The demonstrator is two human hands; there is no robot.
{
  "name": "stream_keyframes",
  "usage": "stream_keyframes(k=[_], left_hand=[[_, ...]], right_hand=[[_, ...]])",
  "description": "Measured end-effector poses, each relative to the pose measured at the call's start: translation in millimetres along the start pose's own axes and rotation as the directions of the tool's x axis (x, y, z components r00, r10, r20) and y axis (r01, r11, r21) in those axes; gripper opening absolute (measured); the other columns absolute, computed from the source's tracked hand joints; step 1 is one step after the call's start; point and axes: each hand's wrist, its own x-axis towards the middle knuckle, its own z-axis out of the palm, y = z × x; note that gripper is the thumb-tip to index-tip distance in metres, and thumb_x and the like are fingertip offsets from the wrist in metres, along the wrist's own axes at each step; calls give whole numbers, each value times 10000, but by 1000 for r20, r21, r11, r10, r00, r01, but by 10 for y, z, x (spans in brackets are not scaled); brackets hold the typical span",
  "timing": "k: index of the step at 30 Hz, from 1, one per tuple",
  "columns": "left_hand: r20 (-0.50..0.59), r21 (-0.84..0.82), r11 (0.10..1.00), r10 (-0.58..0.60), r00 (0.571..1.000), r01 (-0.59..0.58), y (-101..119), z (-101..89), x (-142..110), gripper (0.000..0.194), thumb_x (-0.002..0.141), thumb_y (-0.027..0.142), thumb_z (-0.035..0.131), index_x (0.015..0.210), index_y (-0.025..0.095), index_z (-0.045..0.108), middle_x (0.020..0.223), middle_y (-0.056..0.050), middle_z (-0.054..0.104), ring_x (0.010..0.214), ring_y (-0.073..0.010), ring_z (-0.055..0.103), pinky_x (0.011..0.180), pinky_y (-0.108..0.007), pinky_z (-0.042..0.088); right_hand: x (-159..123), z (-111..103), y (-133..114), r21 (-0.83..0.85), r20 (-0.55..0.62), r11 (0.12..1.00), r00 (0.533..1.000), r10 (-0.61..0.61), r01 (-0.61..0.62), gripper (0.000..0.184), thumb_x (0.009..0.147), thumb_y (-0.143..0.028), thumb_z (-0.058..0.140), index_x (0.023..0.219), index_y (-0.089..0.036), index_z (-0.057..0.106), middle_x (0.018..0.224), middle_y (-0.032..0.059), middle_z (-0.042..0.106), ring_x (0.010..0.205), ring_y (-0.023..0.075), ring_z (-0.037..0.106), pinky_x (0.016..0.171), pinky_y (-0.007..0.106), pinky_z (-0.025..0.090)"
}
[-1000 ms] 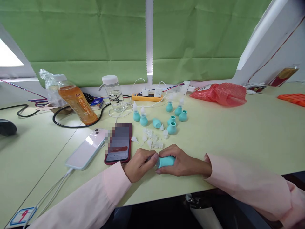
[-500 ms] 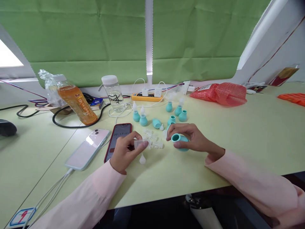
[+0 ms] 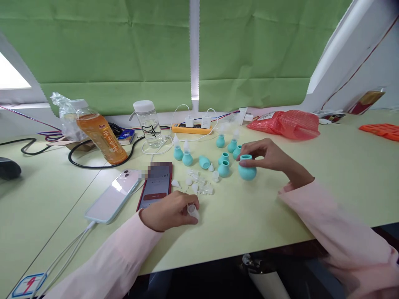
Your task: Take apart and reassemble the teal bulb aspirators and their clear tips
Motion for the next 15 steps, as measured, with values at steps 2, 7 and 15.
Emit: stream_keyframes(k=[2, 7, 15], left_hand=[[-116, 154, 987, -17, 993, 35, -5, 71, 41, 159, 729, 245, 528, 866, 164, 539, 755, -23, 592, 647, -137, 552, 581, -221, 423], [-287, 421, 901, 23, 958, 105, -40, 278, 142, 237, 792, 139, 413, 1014, 148, 495, 944, -85, 558, 792, -183, 559, 626, -285, 471], [-383, 503, 857, 105, 918, 111, -47, 346, 153, 262, 796, 211, 455, 1049, 144, 472, 964, -94, 509, 701, -164, 565, 511, -267, 490]], right_hand=[[27, -101, 111, -119, -110, 989, 991, 73, -86, 271, 588, -436, 633, 663, -176, 627, 643, 27, 572, 544, 117, 486, 457, 237, 375], [98, -137, 390, -287, -275, 920, 943, 189, -268, 343, 570, -487, 614, 677, -162, 626, 644, 46, 598, 528, 134, 505, 467, 253, 394], [133, -22, 484, -358, -107, 900, 969, 225, -248, 319, 583, -435, 608, 755, -169, 645, 708, 40, 632, 564, 150, 558, 516, 260, 429]])
